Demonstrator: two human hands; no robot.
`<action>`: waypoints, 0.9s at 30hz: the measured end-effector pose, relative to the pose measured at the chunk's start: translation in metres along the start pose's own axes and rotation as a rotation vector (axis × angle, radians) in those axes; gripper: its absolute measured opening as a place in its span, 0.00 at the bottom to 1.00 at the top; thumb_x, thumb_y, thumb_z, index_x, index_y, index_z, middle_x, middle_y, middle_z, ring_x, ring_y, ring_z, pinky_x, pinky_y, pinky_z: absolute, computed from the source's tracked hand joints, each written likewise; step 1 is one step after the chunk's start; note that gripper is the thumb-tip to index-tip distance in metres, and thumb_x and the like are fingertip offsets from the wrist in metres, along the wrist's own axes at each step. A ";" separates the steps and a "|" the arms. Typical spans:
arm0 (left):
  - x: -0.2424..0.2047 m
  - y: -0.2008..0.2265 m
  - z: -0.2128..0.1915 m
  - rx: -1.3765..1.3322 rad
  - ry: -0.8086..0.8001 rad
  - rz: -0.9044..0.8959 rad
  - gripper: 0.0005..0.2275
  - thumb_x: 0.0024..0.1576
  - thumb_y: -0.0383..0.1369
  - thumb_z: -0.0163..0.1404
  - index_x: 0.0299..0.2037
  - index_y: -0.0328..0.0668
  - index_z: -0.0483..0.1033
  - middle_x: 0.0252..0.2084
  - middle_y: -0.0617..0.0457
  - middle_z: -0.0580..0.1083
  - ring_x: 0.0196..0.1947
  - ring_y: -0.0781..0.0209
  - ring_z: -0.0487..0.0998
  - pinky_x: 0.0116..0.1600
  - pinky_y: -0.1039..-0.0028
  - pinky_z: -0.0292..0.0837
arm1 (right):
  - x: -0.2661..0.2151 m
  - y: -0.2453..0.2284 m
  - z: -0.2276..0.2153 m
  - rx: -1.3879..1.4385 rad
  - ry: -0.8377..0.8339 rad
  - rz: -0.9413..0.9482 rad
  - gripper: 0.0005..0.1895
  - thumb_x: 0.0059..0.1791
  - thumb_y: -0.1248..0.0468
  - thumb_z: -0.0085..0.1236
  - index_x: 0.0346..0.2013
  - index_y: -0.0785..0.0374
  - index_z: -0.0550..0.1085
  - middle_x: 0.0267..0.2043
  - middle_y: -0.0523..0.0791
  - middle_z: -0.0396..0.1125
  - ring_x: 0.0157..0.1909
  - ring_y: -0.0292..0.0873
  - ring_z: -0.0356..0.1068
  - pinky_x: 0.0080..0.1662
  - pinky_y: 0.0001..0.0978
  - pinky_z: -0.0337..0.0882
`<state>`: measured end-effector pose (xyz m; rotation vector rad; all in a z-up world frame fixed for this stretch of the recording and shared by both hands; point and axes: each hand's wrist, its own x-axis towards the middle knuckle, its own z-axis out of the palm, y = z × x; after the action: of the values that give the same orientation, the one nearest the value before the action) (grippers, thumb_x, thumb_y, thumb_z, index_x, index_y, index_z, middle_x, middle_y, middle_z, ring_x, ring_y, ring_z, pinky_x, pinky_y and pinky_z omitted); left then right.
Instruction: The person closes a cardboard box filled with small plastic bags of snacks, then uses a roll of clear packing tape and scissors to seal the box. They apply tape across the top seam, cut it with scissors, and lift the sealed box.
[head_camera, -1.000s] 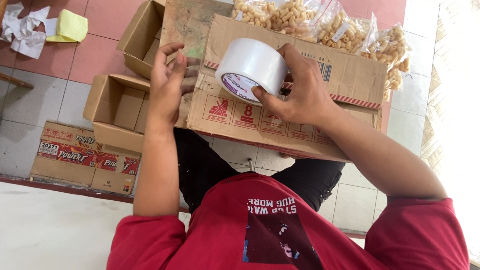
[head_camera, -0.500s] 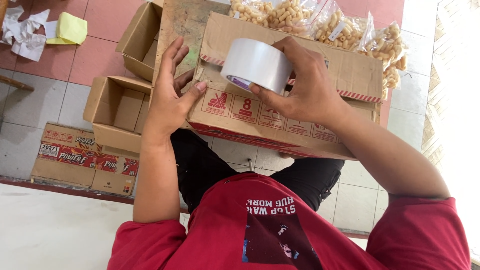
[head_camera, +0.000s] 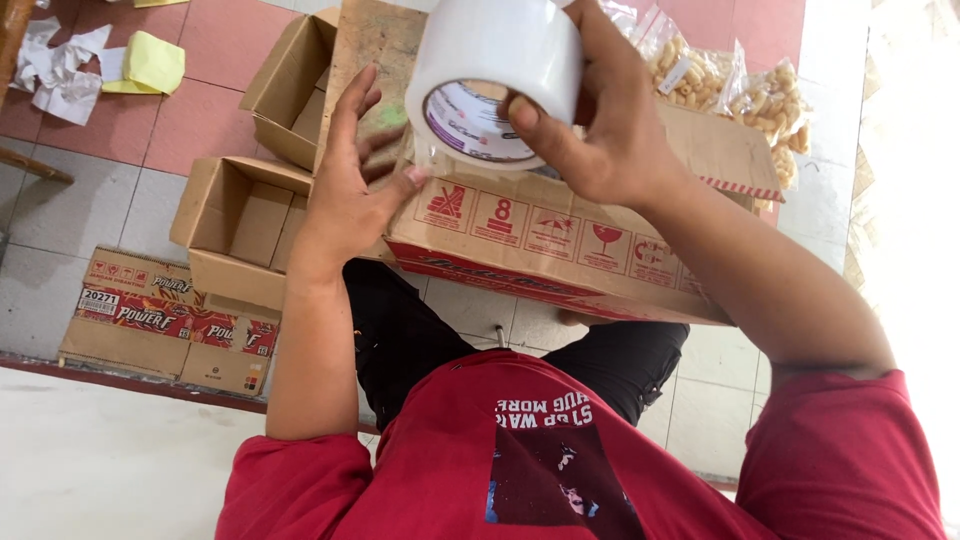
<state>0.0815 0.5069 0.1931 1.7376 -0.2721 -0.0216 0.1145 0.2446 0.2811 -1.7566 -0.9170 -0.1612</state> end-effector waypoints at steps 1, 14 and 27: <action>0.000 0.002 -0.001 0.002 0.009 0.002 0.38 0.62 0.29 0.60 0.75 0.62 0.45 0.77 0.36 0.50 0.71 0.35 0.68 0.68 0.57 0.73 | 0.003 0.007 0.003 0.003 -0.006 -0.007 0.29 0.57 0.49 0.51 0.58 0.72 0.59 0.48 0.51 0.57 0.49 0.46 0.63 0.40 0.31 0.63; 0.012 0.011 -0.018 -0.025 -0.106 0.321 0.43 0.58 0.32 0.62 0.79 0.64 0.44 0.81 0.48 0.52 0.79 0.45 0.60 0.77 0.51 0.62 | 0.012 0.020 0.010 0.176 0.007 -0.024 0.30 0.59 0.48 0.51 0.64 0.66 0.56 0.42 0.52 0.70 0.45 0.49 0.77 0.46 0.37 0.81; 0.012 0.032 0.011 0.261 0.285 0.513 0.18 0.65 0.26 0.60 0.61 0.39 0.67 0.59 0.46 0.72 0.58 0.53 0.76 0.64 0.66 0.77 | 0.013 0.012 0.016 0.181 0.009 -0.015 0.29 0.57 0.47 0.51 0.56 0.67 0.56 0.40 0.54 0.69 0.42 0.47 0.77 0.43 0.36 0.79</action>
<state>0.0861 0.4885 0.2241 1.8529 -0.5192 0.6541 0.1265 0.2640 0.2724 -1.5805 -0.9101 -0.0925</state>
